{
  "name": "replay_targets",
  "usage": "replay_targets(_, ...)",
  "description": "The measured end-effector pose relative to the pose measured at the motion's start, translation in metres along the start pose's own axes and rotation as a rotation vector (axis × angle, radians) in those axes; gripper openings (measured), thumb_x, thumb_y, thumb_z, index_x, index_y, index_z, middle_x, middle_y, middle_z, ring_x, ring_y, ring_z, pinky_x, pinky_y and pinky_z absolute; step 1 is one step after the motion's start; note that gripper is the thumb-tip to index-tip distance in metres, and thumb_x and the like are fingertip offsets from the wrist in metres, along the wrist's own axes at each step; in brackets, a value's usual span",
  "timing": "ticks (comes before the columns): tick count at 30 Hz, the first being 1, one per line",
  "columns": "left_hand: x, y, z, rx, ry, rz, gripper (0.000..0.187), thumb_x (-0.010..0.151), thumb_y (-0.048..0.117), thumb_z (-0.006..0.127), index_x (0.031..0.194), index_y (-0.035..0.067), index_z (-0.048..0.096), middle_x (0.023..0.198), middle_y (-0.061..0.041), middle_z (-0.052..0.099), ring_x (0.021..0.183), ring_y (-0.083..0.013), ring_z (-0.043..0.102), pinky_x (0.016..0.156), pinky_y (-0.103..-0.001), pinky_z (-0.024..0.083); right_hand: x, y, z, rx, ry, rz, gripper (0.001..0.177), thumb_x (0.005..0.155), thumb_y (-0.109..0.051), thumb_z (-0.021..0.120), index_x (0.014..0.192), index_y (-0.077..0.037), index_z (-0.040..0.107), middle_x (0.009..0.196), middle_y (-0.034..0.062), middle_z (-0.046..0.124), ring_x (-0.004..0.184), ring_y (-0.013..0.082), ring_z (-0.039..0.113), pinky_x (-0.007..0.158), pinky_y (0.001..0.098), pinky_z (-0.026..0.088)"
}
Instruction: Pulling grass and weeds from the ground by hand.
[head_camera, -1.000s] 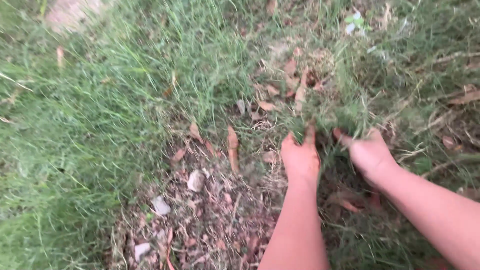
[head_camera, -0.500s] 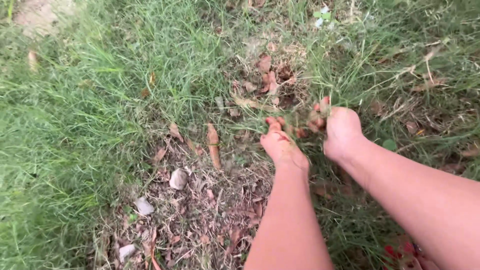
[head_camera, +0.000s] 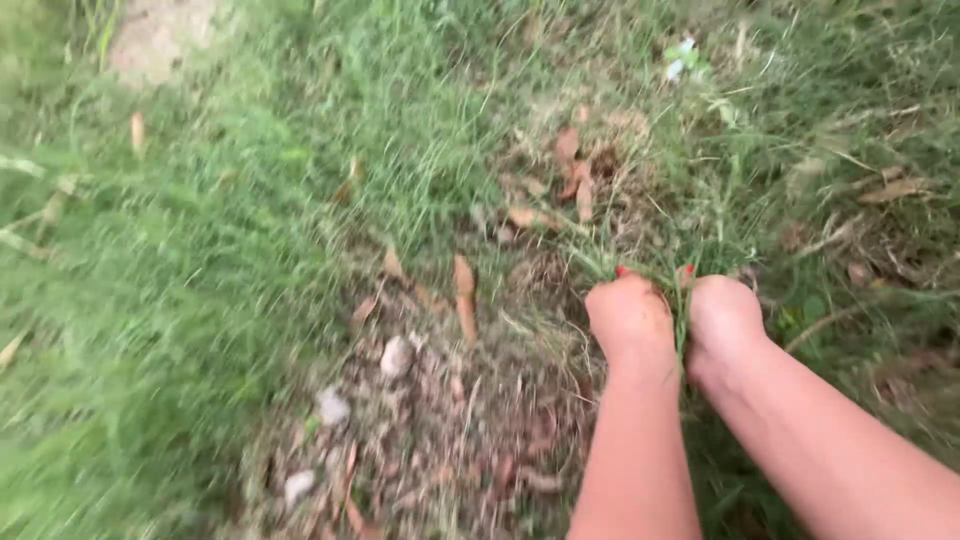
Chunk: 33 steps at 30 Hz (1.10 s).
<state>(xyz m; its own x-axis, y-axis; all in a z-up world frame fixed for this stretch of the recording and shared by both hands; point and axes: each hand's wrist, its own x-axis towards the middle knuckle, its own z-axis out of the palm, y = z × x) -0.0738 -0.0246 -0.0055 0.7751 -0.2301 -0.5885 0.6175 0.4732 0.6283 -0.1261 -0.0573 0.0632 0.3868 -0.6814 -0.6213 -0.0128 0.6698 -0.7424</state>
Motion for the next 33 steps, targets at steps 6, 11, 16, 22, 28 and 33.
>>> replay_targets(6,-0.043,0.074,-0.007,0.584,0.098,0.146,0.029,0.096,0.023,0.066,0.073,0.005,0.062,0.067,-0.005,0.059,0.057,-0.0178,0.052,0.053,-0.036,0.040,-0.068,-0.019,0.032,-0.097,-0.024,-0.019,0.016,0.093,-0.012,0.060,0.103,-0.002,0.067,0.093,0.0144,0.066,0.083,0.0289,0.060,0.071,0.0483,0.046)
replay_targets(11,-0.087,0.155,-0.002,0.729,0.219,0.231,0.030,0.097,0.030,0.065,0.084,0.002,0.063,0.077,-0.011,0.064,0.068,-0.0232,0.059,0.064,-0.039,0.044,-0.124,-0.032,0.076,-0.178,-0.142,-0.081,0.026,0.090,-0.009,0.057,0.109,0.004,0.068,0.097,0.0170,0.069,0.085,0.0299,0.064,0.073,0.0473,0.049)
replay_targets(16,-0.102,0.235,-0.006,0.864,0.345,0.282,0.037,0.097,0.037,0.064,0.096,-0.001,0.064,0.088,-0.016,0.069,0.080,-0.0284,0.066,0.076,-0.043,0.049,-0.124,-0.051,0.120,-1.018,-0.224,-0.302,0.036,0.099,-0.028,0.058,0.122,-0.002,0.070,0.091,0.0199,0.074,0.083,0.0324,0.068,0.079,0.0522,0.052)
replay_targets(22,-0.046,0.292,-0.063,1.214,0.459,0.381,0.059,0.084,0.050,0.077,0.106,-0.003,0.065,0.105,-0.022,0.072,0.098,-0.0350,0.070,0.089,-0.045,0.054,-0.047,-0.079,0.134,-1.154,-0.235,-0.533,0.060,0.089,-0.049,0.067,0.126,-0.003,0.073,0.101,0.0193,0.076,0.096,0.0332,0.071,0.092,0.0488,0.052)
replay_targets(28,-0.016,0.313,-0.097,1.419,0.417,0.089,0.092,0.061,0.052,0.096,0.121,-0.003,0.055,0.115,-0.022,0.070,0.105,-0.0338,0.071,0.091,-0.044,0.058,-0.004,-0.047,0.181,-1.687,-0.340,-0.701,0.126,0.064,-0.081,0.074,0.144,0.011,0.041,0.131,0.0298,0.059,0.117,0.0395,0.063,0.099,0.0482,0.051)
replay_targets(33,0.042,0.300,-0.101,1.365,0.326,0.124,0.086,0.063,0.044,0.097,0.124,0.000,0.055,0.118,-0.020,0.069,0.108,-0.0316,0.070,0.095,-0.042,0.057,-0.020,-0.012,0.226,-1.848,-0.400,-0.522,0.115,0.060,-0.075,0.082,0.139,0.003,0.050,0.118,0.0219,0.073,0.111,0.0335,0.074,0.098,0.0445,0.058)
